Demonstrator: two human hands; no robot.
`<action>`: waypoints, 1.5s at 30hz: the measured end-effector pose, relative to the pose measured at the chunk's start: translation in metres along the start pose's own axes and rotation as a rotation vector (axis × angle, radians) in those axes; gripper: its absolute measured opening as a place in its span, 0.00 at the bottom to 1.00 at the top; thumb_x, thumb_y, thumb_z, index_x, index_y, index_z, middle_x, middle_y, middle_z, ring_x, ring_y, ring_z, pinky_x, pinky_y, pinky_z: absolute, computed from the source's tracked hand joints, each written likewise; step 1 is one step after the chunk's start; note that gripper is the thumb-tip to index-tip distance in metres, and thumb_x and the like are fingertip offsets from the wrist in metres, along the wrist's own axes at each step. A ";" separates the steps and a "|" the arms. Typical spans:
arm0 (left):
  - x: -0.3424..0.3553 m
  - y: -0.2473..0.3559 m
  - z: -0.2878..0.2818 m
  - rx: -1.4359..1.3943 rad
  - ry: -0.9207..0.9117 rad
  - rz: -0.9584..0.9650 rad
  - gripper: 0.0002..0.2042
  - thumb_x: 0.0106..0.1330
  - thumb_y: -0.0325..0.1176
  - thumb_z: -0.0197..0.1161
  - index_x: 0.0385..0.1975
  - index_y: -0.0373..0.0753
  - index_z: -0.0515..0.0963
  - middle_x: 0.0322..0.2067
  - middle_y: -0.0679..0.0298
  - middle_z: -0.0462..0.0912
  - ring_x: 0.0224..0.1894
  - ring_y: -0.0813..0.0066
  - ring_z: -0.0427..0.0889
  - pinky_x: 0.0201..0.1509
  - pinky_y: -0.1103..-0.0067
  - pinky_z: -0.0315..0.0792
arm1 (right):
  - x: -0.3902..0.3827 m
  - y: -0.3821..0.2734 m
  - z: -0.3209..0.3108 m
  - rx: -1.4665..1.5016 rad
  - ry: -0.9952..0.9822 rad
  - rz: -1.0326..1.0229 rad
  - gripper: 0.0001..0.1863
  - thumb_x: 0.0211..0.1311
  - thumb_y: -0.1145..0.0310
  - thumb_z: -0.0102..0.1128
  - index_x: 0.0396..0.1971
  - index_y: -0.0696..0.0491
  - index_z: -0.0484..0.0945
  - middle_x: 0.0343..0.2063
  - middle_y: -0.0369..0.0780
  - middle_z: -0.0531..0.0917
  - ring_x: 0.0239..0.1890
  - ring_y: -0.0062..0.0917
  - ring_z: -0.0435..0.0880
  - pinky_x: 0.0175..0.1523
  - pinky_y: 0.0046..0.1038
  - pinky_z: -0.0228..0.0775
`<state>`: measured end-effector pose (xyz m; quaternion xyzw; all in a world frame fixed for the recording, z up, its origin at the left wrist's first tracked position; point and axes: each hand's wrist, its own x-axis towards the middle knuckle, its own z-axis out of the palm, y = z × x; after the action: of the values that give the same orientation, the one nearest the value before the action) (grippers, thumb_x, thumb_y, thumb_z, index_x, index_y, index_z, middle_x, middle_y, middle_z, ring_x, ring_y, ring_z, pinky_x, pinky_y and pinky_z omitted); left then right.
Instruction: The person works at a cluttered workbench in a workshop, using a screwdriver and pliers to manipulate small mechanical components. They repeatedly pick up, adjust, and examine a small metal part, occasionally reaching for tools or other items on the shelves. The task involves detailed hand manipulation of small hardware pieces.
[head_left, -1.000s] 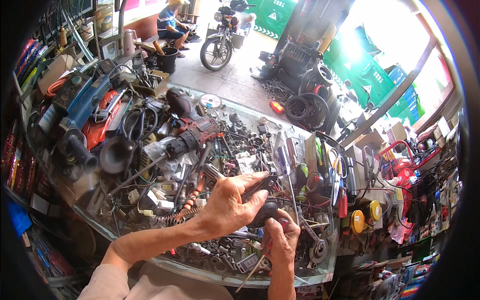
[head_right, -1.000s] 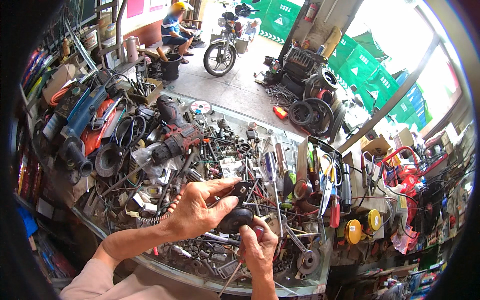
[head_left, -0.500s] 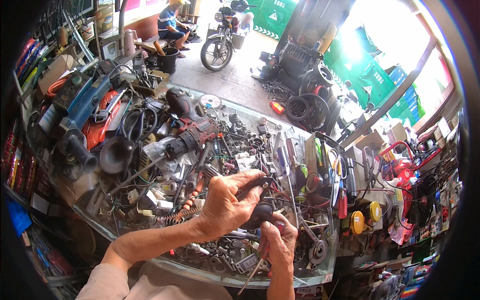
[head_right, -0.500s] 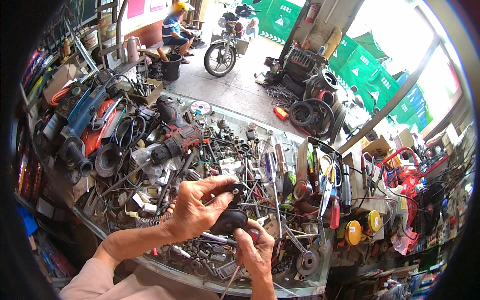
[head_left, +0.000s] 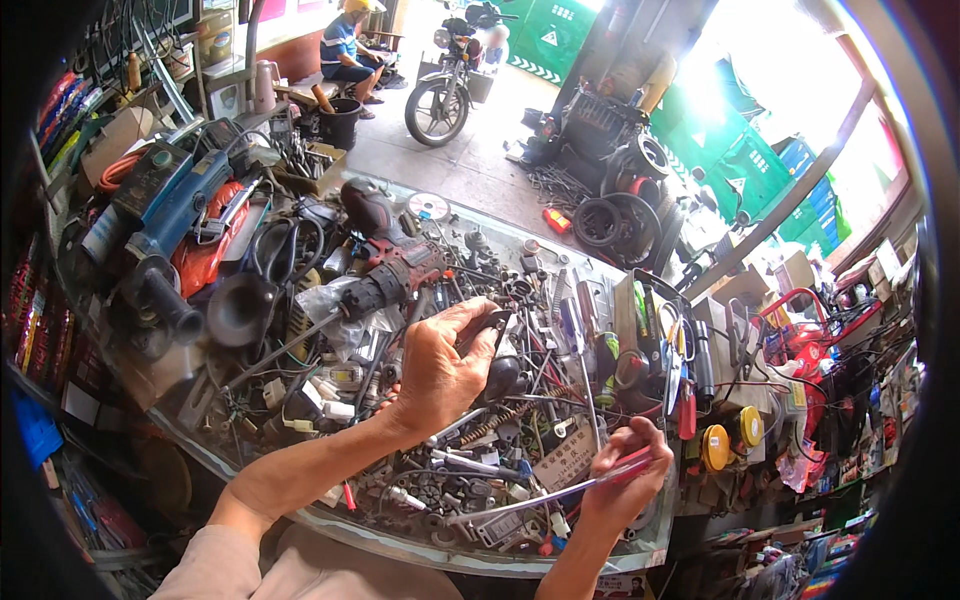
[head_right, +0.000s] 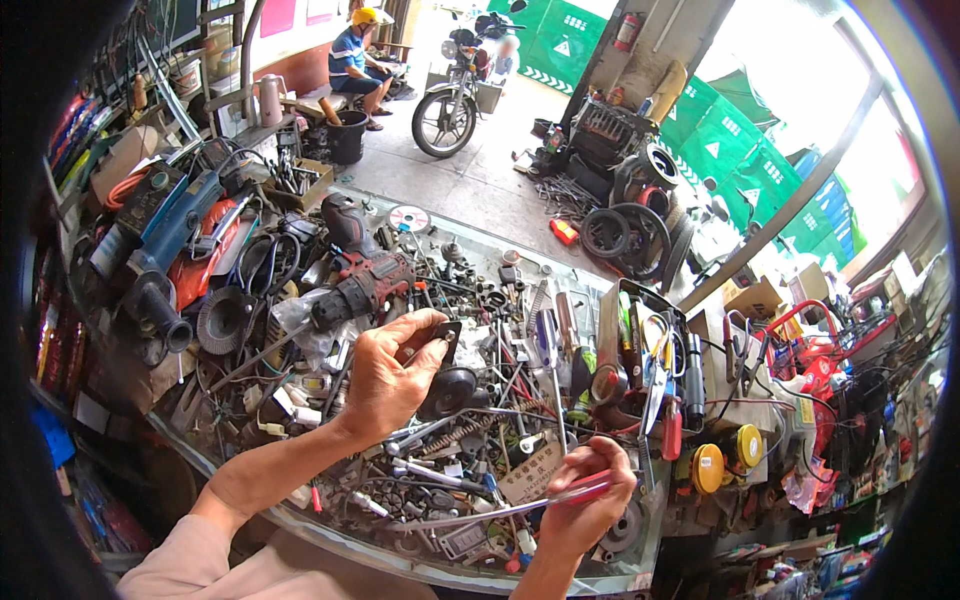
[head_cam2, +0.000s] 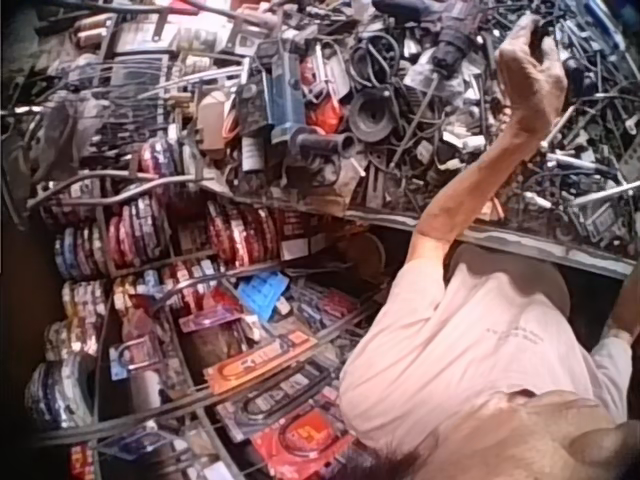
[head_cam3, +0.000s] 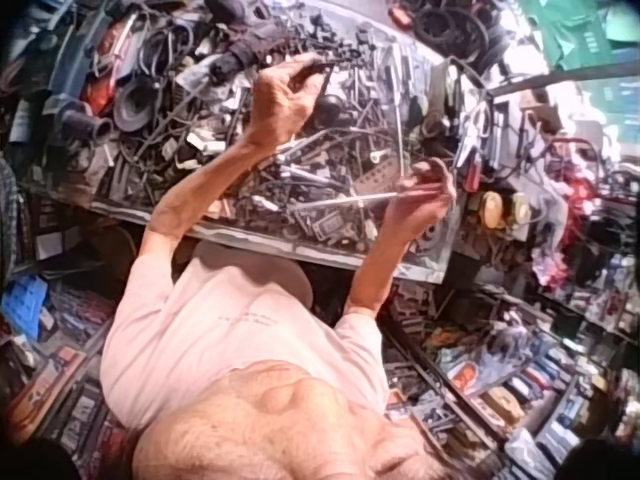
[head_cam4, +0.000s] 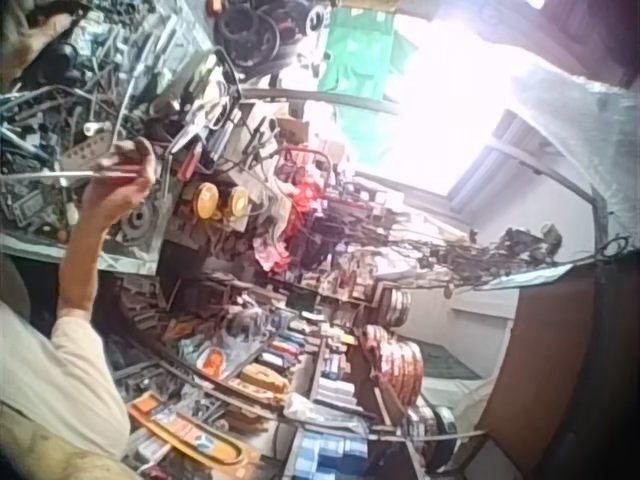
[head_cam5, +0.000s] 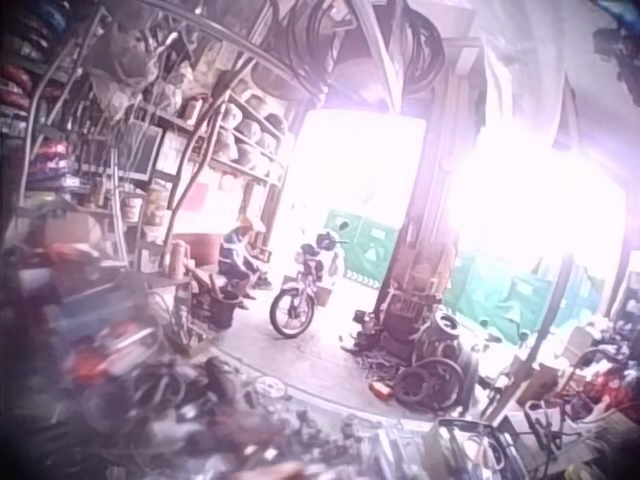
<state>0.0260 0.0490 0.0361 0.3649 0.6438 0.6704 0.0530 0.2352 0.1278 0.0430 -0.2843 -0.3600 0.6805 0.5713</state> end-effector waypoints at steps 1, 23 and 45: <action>0.000 -0.006 0.001 0.014 0.008 0.007 0.11 0.62 0.21 0.62 0.45 0.28 0.79 0.34 0.62 0.85 0.35 0.84 0.80 0.41 0.84 0.75 | 0.002 -0.001 0.000 0.054 0.040 -0.009 0.20 0.71 0.57 0.42 0.40 0.60 0.74 0.23 0.42 0.79 0.14 0.21 0.74 0.15 0.17 0.65; -0.007 -0.029 0.008 0.126 -0.037 -0.035 0.13 0.60 0.24 0.61 0.45 0.31 0.80 0.41 0.49 0.84 0.43 0.58 0.85 0.48 0.74 0.76 | -0.001 0.010 0.007 -0.139 0.029 -0.309 0.28 0.71 0.46 0.46 0.48 0.59 0.71 0.39 0.47 0.83 0.40 0.32 0.86 0.40 0.28 0.83; -0.008 -0.030 0.011 0.031 -0.072 -0.113 0.11 0.63 0.20 0.60 0.45 0.26 0.79 0.38 0.58 0.85 0.39 0.81 0.80 0.44 0.82 0.75 | -0.003 0.011 0.006 -0.184 0.000 -0.376 0.25 0.72 0.49 0.46 0.47 0.59 0.71 0.38 0.47 0.82 0.39 0.32 0.86 0.38 0.27 0.83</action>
<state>0.0261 0.0581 0.0048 0.3527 0.6715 0.6426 0.1084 0.2250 0.1232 0.0376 -0.2631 -0.4674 0.5261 0.6600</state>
